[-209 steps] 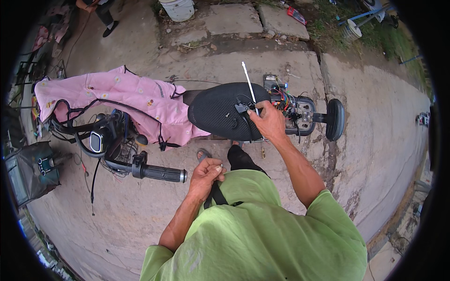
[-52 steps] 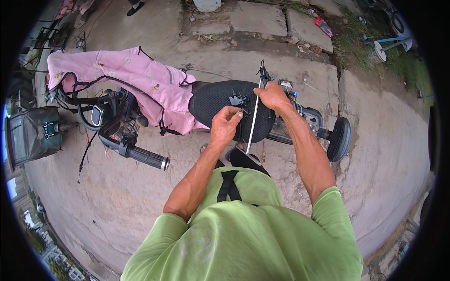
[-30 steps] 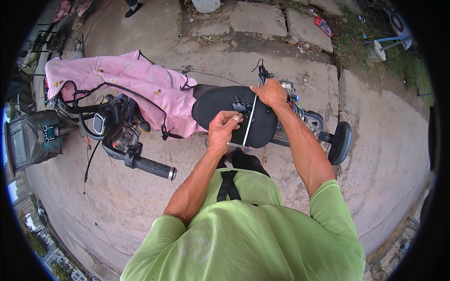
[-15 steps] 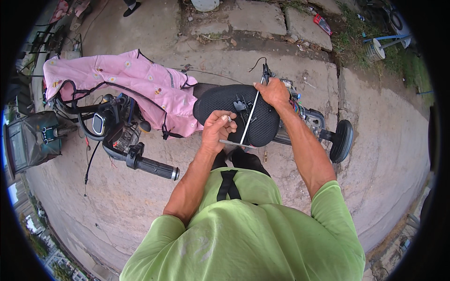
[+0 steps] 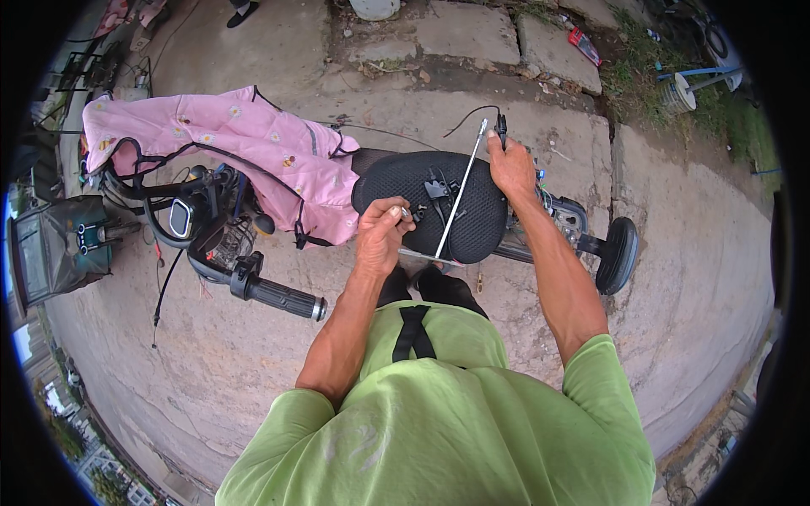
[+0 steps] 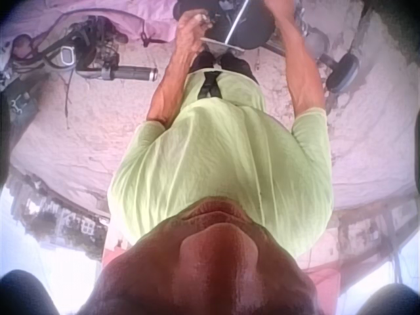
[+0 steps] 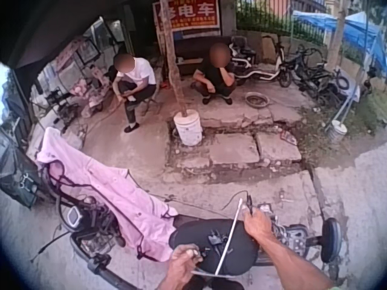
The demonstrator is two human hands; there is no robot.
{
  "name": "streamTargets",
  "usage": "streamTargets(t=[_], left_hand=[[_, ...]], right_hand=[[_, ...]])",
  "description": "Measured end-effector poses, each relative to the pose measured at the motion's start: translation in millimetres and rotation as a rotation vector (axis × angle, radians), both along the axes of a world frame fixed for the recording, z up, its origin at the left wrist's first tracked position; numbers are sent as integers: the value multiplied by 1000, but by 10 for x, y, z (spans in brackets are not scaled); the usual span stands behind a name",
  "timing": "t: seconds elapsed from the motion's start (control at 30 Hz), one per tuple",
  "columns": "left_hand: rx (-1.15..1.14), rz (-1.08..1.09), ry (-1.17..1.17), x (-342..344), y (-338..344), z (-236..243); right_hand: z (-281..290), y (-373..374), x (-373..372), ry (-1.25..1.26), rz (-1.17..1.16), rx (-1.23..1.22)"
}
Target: The person works on the handlebar and wiring of an electric scooter. They use a hex key to loosen and tighten bolts on the handlebar, then disconnect and reconnect electrical connectors near the seat and handlebar area.
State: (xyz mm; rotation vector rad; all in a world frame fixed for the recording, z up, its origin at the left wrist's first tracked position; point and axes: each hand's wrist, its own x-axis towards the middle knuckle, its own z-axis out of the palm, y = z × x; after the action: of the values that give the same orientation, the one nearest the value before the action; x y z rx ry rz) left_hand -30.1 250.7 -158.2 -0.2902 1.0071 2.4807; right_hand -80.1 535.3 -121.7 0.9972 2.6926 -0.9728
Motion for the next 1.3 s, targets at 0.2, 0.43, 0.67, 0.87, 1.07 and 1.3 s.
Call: streamTargets(t=[0.2,0.43,0.67,0.87,1.07,1.3], left_hand=[[-90,42,62,-40,-19,51],[-365,21,177,-17,40,378],[-502,-24,413,247,279,979],[-536,-175,455,205,354,1334],[-450,-448,556,315,632,2021],[-359,-781,823,406,927,2700]], right_hand=[[83,253,266,413,-173,26],[718,413,935,618,-174,19],[863,324,1873,785,-22,-42],[1101,179,2155,917,89,33],[1238,105,2437,878,240,155],[1354,-98,2517,952,291,196]])
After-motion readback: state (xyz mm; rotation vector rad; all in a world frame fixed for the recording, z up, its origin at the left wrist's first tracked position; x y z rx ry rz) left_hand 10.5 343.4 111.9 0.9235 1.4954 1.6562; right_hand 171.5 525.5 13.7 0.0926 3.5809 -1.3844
